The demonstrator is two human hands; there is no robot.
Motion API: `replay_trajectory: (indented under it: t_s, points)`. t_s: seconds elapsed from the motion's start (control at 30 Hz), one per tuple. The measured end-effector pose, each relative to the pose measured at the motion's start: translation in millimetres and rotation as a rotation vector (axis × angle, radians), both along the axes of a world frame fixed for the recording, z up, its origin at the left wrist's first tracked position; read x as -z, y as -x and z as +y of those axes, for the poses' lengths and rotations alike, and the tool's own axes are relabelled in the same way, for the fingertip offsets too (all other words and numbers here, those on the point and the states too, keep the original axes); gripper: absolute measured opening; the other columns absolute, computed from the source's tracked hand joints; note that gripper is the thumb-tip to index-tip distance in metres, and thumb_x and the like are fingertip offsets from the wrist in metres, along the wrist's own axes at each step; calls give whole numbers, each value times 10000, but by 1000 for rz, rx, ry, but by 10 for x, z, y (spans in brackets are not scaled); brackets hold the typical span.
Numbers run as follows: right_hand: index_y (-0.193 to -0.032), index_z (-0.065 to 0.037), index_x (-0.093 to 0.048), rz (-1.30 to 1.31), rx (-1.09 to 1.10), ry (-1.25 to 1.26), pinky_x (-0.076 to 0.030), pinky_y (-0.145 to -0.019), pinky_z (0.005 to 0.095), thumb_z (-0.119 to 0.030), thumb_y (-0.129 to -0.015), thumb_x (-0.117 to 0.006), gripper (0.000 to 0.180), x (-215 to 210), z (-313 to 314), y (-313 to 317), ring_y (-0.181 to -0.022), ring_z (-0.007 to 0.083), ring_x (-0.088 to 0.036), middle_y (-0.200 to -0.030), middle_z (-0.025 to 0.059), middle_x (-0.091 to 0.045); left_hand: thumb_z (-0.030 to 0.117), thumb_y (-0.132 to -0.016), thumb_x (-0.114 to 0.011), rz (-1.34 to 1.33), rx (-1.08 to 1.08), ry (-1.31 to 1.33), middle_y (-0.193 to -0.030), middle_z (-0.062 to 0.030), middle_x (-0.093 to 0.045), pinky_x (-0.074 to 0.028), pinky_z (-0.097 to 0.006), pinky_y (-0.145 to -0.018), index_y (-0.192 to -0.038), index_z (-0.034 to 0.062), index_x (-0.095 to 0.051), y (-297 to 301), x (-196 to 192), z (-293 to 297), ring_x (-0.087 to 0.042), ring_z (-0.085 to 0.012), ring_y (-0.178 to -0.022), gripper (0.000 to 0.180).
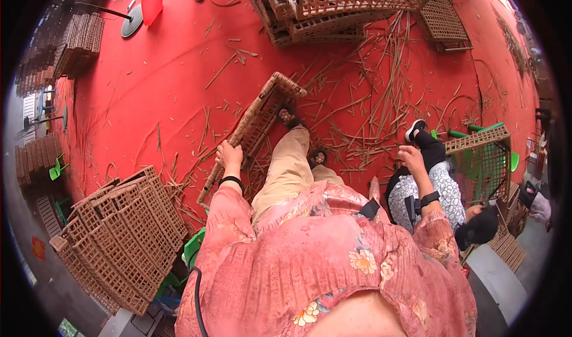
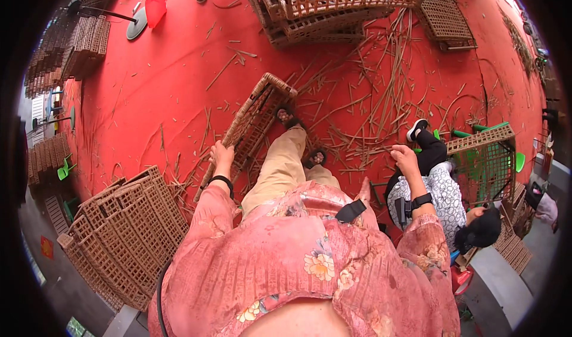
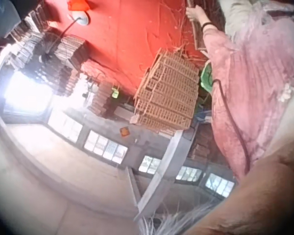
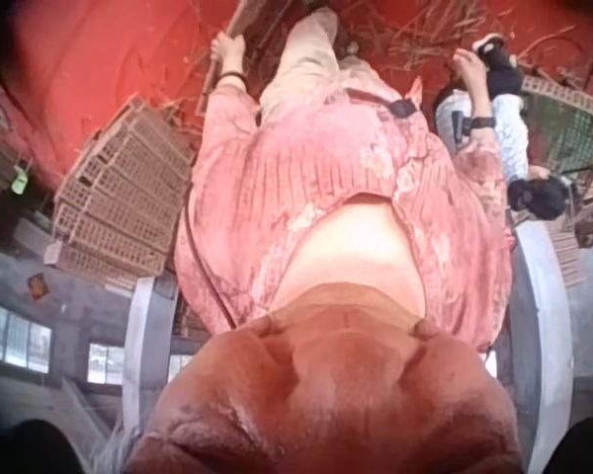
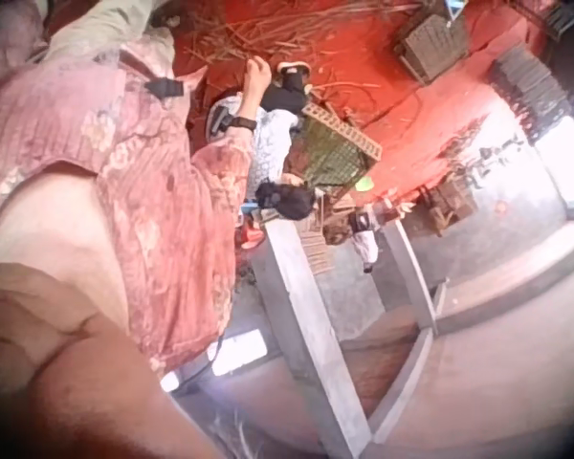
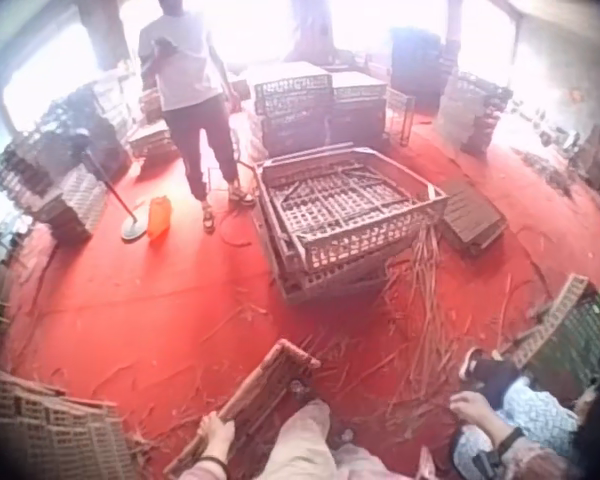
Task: Picking up and stacking woven bamboo stools or furniture frames in a workshop.
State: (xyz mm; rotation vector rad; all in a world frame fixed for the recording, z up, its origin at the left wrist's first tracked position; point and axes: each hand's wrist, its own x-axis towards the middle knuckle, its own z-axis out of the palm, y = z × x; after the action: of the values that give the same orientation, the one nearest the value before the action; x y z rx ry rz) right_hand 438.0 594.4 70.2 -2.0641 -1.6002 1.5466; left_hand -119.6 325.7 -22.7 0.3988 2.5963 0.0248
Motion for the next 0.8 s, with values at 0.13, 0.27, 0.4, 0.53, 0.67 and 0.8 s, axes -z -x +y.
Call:
replay_trajectory:
  t_s: [0.13, 0.27, 0.4, 0.53, 0.67, 0.8]
  points:
    - [-1137, -11, -681, 28, -155, -130, -474, -589, 246, -157, -848, -672, 324, 41, 466, 206, -670, 82, -585, -866, 28, -690, 372, -842, -704, -4, -16, 147, -1337, -175, -536, -311, -514, -1076, -1333, 89, -497, 4, -25, 206, -463, -359, -1293, 603]
    - [-1132, -14, -680, -74, -81, 28, -493, -585, 259, -155, -866, -681, 301, -157, 1042, 656, -676, 93, -590, -845, 8, -671, 297, -841, -695, 7, 28, 45, -1336, -190, -525, -294, -521, -1092, -1364, 82, -463, 2, 57, 19, -451, -373, -1298, 611]
    - [-1195, -49, -631, 56, -23, 71, -508, -632, 243, -165, -893, -649, 323, -270, 1883, 1153, -747, 90, -626, -881, -18, -670, 183, -856, -648, -34, 25, 23, -1320, -188, -510, -259, -515, -1117, -1384, 76, -447, -148, 88, -90, -407, -360, -1331, 576]
    - [-1240, 0, -580, 190, 120, 6, -496, -560, 242, -125, -896, -643, 371, -455, 2512, 1749, -687, 92, -609, -878, 2, -646, 115, -872, -597, -120, 25, 39, -1314, -171, -509, -276, -496, -1111, -1354, 82, -481, -195, -46, -14, -409, -349, -1329, 497]
    - [-1279, -3, -561, 190, 121, -19, -516, -583, 244, -142, -895, -648, 417, -447, 2967, 2118, -711, 95, -620, -914, 10, -645, 93, -874, -578, -110, -41, 47, -1327, -158, -506, -285, -485, -1106, -1339, 100, -505, -179, -38, 25, -421, -343, -1320, 471]
    - [-1271, -16, -564, 274, 209, -12, -549, -620, 278, -171, -888, -666, 426, -345, 3418, 2157, -747, 123, -638, -933, 21, -649, 60, -865, -539, -255, -117, 152, -1388, -149, -484, -270, -472, -1137, -1372, 124, -509, -25, -111, 206, -407, -323, -1356, 512]
